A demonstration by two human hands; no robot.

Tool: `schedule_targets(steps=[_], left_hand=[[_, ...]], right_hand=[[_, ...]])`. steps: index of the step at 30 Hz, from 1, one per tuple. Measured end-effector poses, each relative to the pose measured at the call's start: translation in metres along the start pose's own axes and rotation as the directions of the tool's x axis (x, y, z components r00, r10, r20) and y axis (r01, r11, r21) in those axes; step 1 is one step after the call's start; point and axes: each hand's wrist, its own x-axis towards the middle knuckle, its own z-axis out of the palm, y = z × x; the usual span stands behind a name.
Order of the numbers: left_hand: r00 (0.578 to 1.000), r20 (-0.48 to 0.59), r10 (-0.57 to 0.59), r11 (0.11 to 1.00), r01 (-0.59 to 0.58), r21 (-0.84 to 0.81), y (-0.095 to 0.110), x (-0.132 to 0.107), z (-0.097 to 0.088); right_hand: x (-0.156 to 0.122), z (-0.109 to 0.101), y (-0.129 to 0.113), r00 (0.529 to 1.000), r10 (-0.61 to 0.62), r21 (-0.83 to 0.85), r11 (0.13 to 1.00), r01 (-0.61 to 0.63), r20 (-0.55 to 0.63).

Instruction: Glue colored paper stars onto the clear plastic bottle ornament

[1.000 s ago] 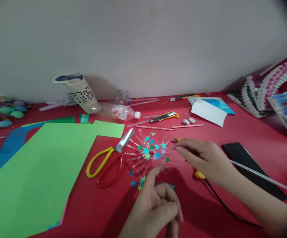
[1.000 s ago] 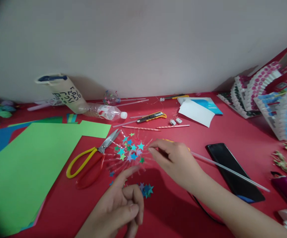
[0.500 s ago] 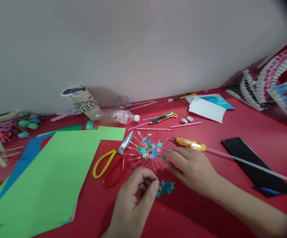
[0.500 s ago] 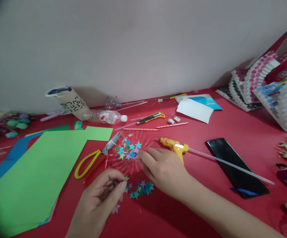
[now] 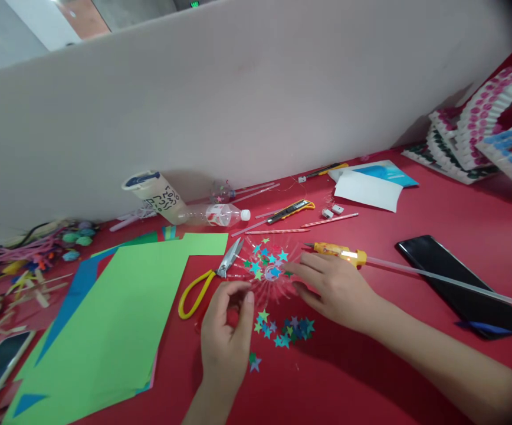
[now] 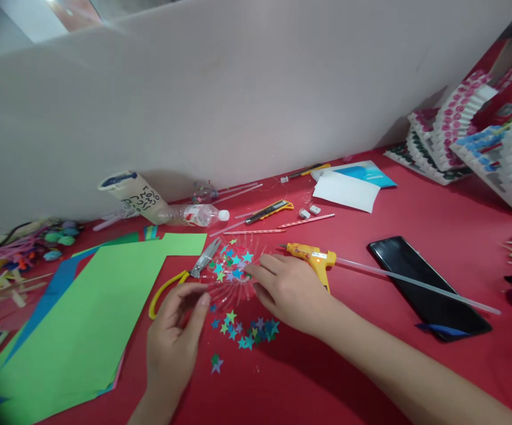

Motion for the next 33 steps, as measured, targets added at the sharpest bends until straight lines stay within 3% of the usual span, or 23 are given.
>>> schedule_targets(steps=[5,9,27,33], left_hand=[[0.962,-0.079,0.263,0.959,-0.251,0.135,-0.022,0.003,0.002],[0.932,-0.096,0.350,0.924,-0.327,0.197,-0.027,0.004,0.000],[0.934,-0.109,0.341,0.925,-0.312,0.217,-0.038,0.009,-0.006],[0.934,-0.098,0.344,0.921,-0.315,0.230,-0.037,0.009,-0.006]], right_hand=[[0.001,0.005,0.003,0.999,-0.046,-0.041,0.998,0.046,-0.012],[0.001,0.007,0.006,0.996,-0.082,-0.030,0.996,0.081,-0.023],[-0.003,0.012,0.010,0.987,-0.137,0.033,0.989,0.141,-0.085],[-0.002,0.009,0.007,0.992,-0.117,0.041,0.992,0.119,-0.056]])
